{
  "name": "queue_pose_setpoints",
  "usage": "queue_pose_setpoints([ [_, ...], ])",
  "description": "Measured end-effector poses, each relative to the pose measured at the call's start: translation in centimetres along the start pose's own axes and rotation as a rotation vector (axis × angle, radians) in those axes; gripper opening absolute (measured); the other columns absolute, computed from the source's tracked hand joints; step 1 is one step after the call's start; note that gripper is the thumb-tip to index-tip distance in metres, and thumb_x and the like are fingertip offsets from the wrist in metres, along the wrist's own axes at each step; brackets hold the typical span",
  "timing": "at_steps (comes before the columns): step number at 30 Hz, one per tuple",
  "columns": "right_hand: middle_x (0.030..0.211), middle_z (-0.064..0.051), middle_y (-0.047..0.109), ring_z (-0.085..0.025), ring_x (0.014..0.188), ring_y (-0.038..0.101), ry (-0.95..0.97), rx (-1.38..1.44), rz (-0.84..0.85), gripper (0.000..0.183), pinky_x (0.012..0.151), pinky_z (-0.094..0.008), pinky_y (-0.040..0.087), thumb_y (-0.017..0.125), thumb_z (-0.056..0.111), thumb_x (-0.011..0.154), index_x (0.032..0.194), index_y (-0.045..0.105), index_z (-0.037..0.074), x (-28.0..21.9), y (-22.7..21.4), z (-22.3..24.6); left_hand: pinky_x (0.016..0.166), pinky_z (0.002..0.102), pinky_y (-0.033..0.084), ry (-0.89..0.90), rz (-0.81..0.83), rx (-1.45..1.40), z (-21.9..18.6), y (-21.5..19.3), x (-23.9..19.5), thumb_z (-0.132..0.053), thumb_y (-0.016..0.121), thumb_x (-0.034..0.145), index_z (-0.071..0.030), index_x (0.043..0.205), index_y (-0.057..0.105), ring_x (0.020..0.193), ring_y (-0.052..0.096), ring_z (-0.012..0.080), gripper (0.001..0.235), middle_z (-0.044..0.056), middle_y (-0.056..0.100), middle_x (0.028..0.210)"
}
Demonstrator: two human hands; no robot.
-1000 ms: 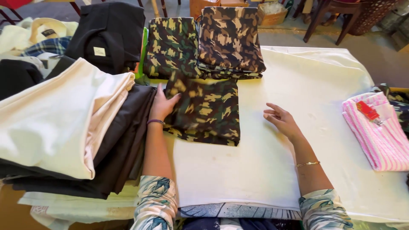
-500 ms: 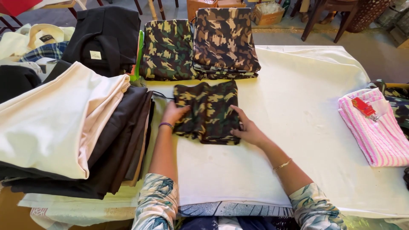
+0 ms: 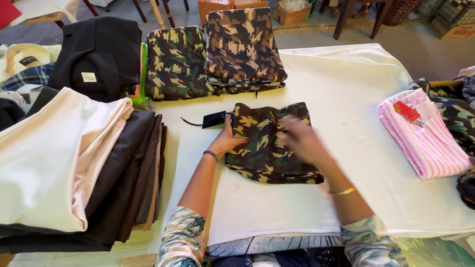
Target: The recorder folds several items of clothing, including camouflage pants and a striped pink shirt, on a white table.
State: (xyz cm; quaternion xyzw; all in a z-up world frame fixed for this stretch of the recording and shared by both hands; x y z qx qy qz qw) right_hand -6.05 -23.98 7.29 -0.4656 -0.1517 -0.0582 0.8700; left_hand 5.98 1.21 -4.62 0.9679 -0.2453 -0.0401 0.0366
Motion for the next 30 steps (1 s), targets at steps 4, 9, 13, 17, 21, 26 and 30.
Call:
queue_pose_setpoints([
  [4, 0.172, -0.002, 0.012, -0.021, 0.157, 0.007, -0.04, -0.256, 0.456, 0.07, 0.125, -0.052, 0.006, 0.026, 0.062, 0.102, 0.162, 0.023, 0.025, 0.4, 6.6, 1.8, 0.106, 0.03, 0.045, 0.035, -0.029, 0.116, -0.7, -2.0, -0.9, 0.0, 0.083, 0.077, -0.008, 0.163, -0.008, 0.13, 0.053, 0.0205, 0.124, 0.013, 0.051, 0.149],
  [9, 0.173, 0.005, 0.004, -0.017, 0.157, 0.001, 0.336, -0.347, 0.358, 0.075, 0.125, -0.054, 0.003, 0.023, 0.069, 0.098, 0.162, 0.014, 0.033, 1.8, 4.8, -6.4, 0.105, 0.031, 0.046, -0.077, -0.071, 0.139, -3.1, -1.8, -2.7, -0.003, 0.082, 0.077, -0.01, 0.163, -0.01, 0.129, 0.055, 0.021, 0.126, 0.013, 0.05, 0.151],
  [13, 0.164, -0.002, 0.032, -0.023, 0.15, 0.025, 0.397, -0.375, 0.152, 0.079, 0.121, -0.052, 0.024, 0.045, 0.072, 0.093, 0.158, 0.03, 0.029, 1.2, 2.8, -9.8, 0.108, 0.029, 0.043, -0.16, 0.02, 0.27, -5.9, -1.4, -4.7, -0.004, 0.085, 0.074, -0.008, 0.161, -0.014, 0.129, 0.056, 0.0211, 0.132, 0.015, 0.054, 0.15],
  [17, 0.125, -0.015, 0.069, -0.031, 0.113, 0.067, 0.399, -0.053, 0.078, 0.067, 0.098, -0.045, 0.054, 0.069, 0.046, 0.091, 0.151, 0.05, 0.022, 1.2, 1.6, -9.2, 0.109, 0.029, 0.041, -0.13, 0.183, 0.33, -2.4, -3.4, -4.0, -0.002, 0.085, 0.071, -0.008, 0.162, -0.015, 0.13, 0.053, 0.0192, 0.134, 0.014, 0.05, 0.154],
  [21, 0.11, -0.009, 0.076, -0.024, 0.095, 0.071, 0.192, 0.045, 0.266, 0.042, 0.085, -0.038, 0.055, 0.074, 0.02, 0.088, 0.129, 0.063, 0.017, 0.2, 1.1, -8.3, 0.111, 0.03, 0.035, 0.067, 0.231, 0.358, -0.5, -5.4, 0.6, 0.004, 0.089, 0.072, -0.008, 0.162, -0.009, 0.137, 0.041, 0.0175, 0.133, 0.013, 0.036, 0.16],
  [26, 0.078, -0.013, 0.073, -0.018, 0.065, 0.066, 0.301, 0.492, 0.777, 0.039, 0.06, -0.032, 0.051, 0.069, 0.014, 0.091, 0.13, 0.071, 0.017, -2.6, -2.0, -2.3, 0.1, 0.039, 0.053, 0.003, -0.496, 0.753, -8.6, -5.8, 0.3, -0.011, 0.066, 0.092, -0.017, 0.157, 0.048, 0.113, 0.071, 0.0307, 0.067, 0.019, 0.078, 0.123],
  [30, 0.089, -0.008, 0.073, -0.016, 0.079, 0.068, 0.195, 0.703, 0.278, 0.033, 0.074, -0.033, 0.055, 0.061, 0.018, 0.098, 0.129, 0.071, 0.01, 0.1, -1.0, -8.8, 0.102, 0.048, 0.048, 0.364, -0.742, 0.83, -7.8, -6.0, -0.5, -0.022, 0.081, 0.083, -0.007, 0.138, 0.051, 0.121, 0.059, 0.0396, 0.064, 0.019, 0.064, 0.129],
])
Point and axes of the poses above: each hand's wrist, its own x-axis towards the middle knuckle, its own y-axis out of the palm, z = x × y, the point moved 6 cm from there along x, towards the middle knuckle
